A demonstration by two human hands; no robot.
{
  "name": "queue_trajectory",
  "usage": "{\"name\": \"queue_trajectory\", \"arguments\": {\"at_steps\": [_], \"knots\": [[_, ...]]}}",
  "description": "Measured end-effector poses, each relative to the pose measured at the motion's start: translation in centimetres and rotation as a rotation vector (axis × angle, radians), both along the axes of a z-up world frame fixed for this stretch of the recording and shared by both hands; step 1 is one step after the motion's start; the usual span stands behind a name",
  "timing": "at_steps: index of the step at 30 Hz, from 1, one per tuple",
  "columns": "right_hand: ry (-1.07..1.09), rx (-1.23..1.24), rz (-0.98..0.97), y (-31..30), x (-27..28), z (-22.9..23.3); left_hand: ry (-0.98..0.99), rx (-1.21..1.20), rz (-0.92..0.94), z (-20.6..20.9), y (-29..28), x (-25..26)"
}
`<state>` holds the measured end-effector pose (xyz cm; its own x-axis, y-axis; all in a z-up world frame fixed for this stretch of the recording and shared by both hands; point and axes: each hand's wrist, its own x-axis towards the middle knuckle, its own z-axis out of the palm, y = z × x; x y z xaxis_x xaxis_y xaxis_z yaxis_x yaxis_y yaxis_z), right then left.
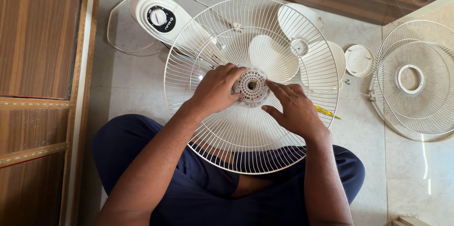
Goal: The person disassembles a white electric fan while sitting on the floor. They remove the front grille, unscrew and detach the fan blades, remove the central hub, and use a screwdriver on the motor housing.
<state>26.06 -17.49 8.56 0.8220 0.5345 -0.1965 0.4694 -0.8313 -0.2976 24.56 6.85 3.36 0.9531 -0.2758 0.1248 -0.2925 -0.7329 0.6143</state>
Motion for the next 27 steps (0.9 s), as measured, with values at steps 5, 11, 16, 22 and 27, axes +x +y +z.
{"name": "queue_trajectory", "arguments": {"at_steps": [5,11,16,22,27], "knots": [[-0.025,-0.003,0.025,-0.18,0.06,-0.25,-0.049,-0.021,-0.017,-0.17,-0.25,0.14],[-0.005,-0.006,0.006,-0.15,0.06,-0.17,0.041,-0.027,0.011,0.24,-0.05,0.02],[0.011,-0.021,-0.006,-0.11,0.01,-0.09,-0.03,-0.033,0.002,0.54,-0.14,-0.13],[0.007,-0.019,-0.006,-0.18,0.05,-0.21,0.03,-0.015,0.01,0.54,-0.17,-0.19],[0.008,-0.012,-0.008,-0.23,0.03,-0.36,-0.041,0.007,0.004,0.13,-0.24,-0.23]]}}
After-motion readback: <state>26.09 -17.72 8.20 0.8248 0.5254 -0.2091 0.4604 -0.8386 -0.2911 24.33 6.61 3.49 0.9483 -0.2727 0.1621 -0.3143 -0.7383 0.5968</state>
